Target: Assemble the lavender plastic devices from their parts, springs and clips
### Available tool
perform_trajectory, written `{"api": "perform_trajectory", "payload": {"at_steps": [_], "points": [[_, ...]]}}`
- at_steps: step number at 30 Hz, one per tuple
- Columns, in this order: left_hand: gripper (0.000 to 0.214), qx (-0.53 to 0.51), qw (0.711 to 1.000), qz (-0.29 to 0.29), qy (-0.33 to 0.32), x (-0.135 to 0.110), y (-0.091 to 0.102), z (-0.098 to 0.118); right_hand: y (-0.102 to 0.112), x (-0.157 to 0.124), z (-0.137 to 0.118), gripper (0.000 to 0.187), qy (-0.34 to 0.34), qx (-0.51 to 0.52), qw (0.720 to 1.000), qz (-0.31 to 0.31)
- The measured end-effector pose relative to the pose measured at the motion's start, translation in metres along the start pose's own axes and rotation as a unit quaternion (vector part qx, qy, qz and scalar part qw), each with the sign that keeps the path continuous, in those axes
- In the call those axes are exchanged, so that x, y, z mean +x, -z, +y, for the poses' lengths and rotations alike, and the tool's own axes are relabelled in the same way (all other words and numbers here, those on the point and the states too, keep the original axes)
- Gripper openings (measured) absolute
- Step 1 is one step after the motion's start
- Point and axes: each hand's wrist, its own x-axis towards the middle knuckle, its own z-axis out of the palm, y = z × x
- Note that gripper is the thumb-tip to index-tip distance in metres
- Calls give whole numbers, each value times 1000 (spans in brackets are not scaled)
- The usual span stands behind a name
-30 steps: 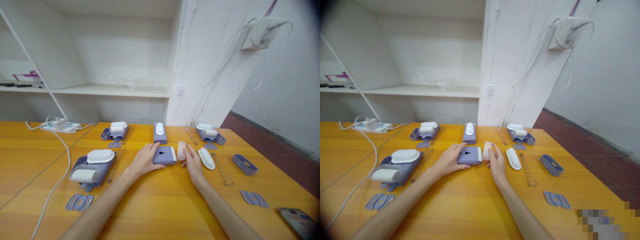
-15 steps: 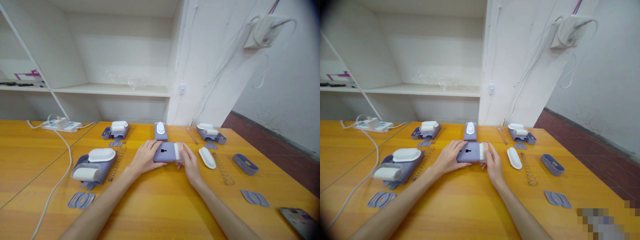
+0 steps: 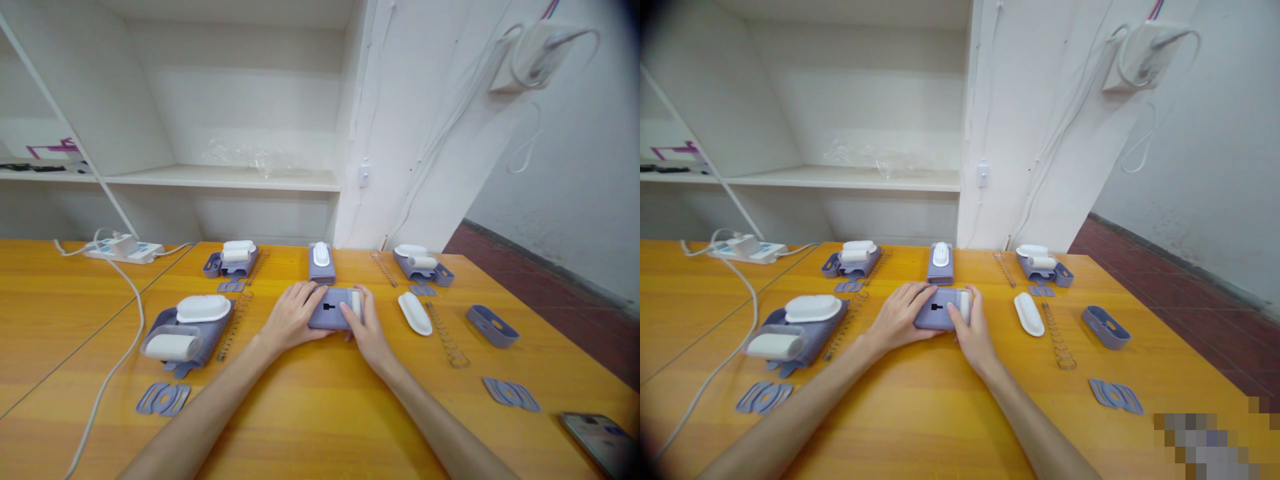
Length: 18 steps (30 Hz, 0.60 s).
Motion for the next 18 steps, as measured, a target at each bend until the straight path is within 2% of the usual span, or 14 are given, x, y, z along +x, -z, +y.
{"api": "perform_trajectory", "payload": {"at_steps": [4, 8, 11, 15, 18], "points": [[72, -4, 1000, -2, -3, -1, 2, -2, 2, 1, -1, 51, 35, 33, 998, -51], [71, -9, 999, -28, 42, 1, 3, 7, 4, 9, 7, 59, 53, -77, 995, 15], [73, -5, 995, -60, 85, -1, 4, 17, 8, 15, 14, 60, 53, -171, 983, 27], [70, -8, 987, -108, 116, -8, 6, 23, 13, 15, 13, 55, 52, -317, 947, 7], [67, -27, 983, -130, 124, -12, 7, 19, 20, 16, 4, 47, 92, -428, 899, 31]]}}
